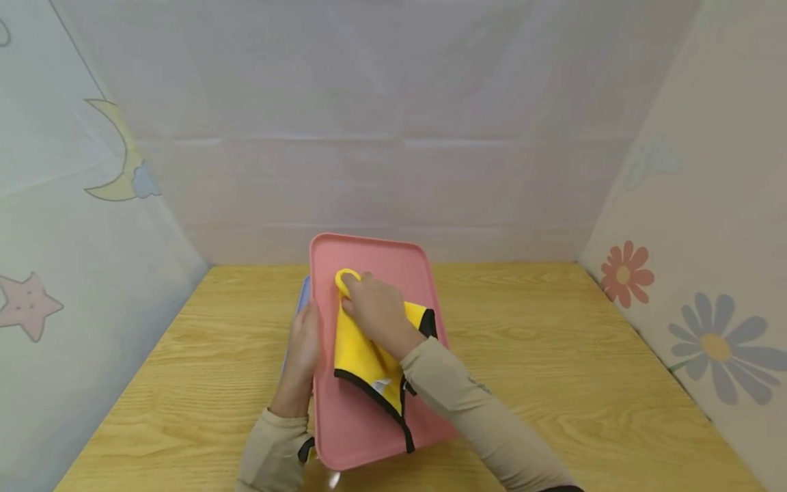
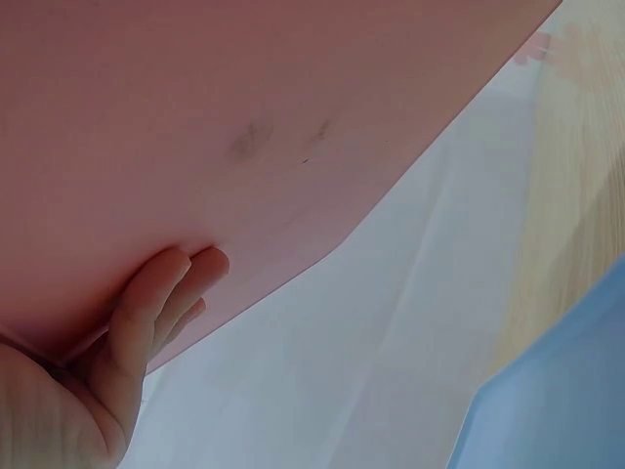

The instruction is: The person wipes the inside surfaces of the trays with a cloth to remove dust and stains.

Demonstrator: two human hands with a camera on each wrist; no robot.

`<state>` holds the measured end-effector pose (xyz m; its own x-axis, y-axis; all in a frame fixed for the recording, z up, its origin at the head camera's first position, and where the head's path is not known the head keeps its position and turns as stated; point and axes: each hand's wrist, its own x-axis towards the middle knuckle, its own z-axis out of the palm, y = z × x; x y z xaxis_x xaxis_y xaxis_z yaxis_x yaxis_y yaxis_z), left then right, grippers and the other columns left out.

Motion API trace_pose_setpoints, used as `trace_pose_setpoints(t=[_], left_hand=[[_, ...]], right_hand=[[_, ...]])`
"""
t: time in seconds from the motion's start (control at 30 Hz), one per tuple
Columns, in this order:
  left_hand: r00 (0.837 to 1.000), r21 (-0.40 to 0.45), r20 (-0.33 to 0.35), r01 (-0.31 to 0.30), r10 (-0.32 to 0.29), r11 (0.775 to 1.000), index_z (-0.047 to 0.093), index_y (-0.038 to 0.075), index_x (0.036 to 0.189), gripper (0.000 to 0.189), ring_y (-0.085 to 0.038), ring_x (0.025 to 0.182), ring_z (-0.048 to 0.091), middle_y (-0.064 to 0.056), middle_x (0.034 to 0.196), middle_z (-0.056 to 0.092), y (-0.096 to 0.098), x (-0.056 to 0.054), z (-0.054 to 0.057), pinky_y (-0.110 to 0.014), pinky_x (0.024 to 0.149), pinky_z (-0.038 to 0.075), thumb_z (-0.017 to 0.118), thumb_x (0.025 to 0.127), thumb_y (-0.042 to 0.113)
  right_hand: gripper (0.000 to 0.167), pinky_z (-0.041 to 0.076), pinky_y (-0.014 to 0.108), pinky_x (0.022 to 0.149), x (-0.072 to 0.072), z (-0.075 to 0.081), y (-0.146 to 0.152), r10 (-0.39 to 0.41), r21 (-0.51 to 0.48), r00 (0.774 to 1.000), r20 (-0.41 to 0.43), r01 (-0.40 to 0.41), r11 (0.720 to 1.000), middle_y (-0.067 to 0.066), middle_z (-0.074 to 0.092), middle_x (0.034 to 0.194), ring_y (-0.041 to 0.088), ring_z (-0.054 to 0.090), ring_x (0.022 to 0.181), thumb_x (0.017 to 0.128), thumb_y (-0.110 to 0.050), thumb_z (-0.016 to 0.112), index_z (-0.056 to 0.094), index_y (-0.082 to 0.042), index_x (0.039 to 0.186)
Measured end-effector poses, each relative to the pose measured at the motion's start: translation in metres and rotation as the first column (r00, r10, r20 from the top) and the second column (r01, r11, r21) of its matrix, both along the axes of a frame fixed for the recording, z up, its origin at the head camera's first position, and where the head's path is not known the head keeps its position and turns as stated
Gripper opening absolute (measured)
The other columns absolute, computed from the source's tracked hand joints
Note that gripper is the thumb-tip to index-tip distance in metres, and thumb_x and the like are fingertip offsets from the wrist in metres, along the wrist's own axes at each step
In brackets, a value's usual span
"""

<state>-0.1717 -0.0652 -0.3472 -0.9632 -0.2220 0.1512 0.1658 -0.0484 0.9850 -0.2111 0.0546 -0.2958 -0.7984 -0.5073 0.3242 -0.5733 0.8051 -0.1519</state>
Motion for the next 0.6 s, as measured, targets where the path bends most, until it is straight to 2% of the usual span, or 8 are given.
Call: trace_pose_setpoints(t=[0.1, 0.37, 0.47, 0.6], left_hand=[[1.000, -0.006, -0.004, -0.007, 0.007, 1.000, 0.054, -0.007, 0.098, 0.043, -0.015, 0.068, 0.052, -0.009, 0.075, 0.052, -0.001, 0.000, 0.001, -0.029, 0.063, 0.044, 0.024, 0.100, 0.025], [0.999, -0.044, -0.015, -0.053, 0.052, 0.998, 0.052, -0.007, 0.089, 0.040, -0.014, 0.063, 0.047, -0.006, 0.070, 0.048, -0.002, -0.002, 0.001, -0.028, 0.058, 0.041, 0.025, 0.099, 0.020], [0.998, -0.047, -0.020, -0.064, 0.063, 0.997, 0.053, -0.008, 0.091, 0.039, -0.013, 0.065, 0.048, -0.006, 0.071, 0.050, -0.002, -0.003, 0.001, -0.029, 0.060, 0.041, 0.025, 0.099, 0.018], [0.997, -0.060, -0.024, -0.079, 0.078, 0.995, 0.054, -0.009, 0.092, 0.039, -0.013, 0.065, 0.048, -0.007, 0.070, 0.050, -0.002, -0.004, 0.001, -0.029, 0.061, 0.041, 0.026, 0.099, 0.018]], right_hand=[[0.025, 0.042, 0.033, 0.052, -0.003, -0.002, 0.006, -0.016, 0.005, 1.000, 0.027, 0.016, 1.000, 0.009, 0.051, 0.077, 0.021, 0.047, 0.060, 0.087, -0.019, 0.059, 0.055, -0.007, 0.108], [0.026, 0.034, 0.029, 0.046, -0.012, -0.011, 0.024, -0.055, 0.046, 0.997, 0.055, 0.053, 0.998, 0.009, 0.050, 0.077, 0.019, 0.041, 0.052, 0.088, -0.019, 0.056, 0.054, -0.008, 0.112], [0.026, 0.036, 0.029, 0.048, -0.015, -0.015, 0.030, -0.075, 0.059, 0.995, 0.066, 0.071, 0.996, 0.010, 0.053, 0.080, 0.019, 0.044, 0.056, 0.088, -0.019, 0.057, 0.054, -0.007, 0.112], [0.032, 0.041, 0.033, 0.051, -0.020, -0.018, 0.038, -0.123, 0.079, 0.986, 0.111, 0.115, 0.990, 0.012, 0.057, 0.093, 0.021, 0.050, 0.067, 0.088, -0.020, 0.057, 0.053, -0.009, 0.117]])
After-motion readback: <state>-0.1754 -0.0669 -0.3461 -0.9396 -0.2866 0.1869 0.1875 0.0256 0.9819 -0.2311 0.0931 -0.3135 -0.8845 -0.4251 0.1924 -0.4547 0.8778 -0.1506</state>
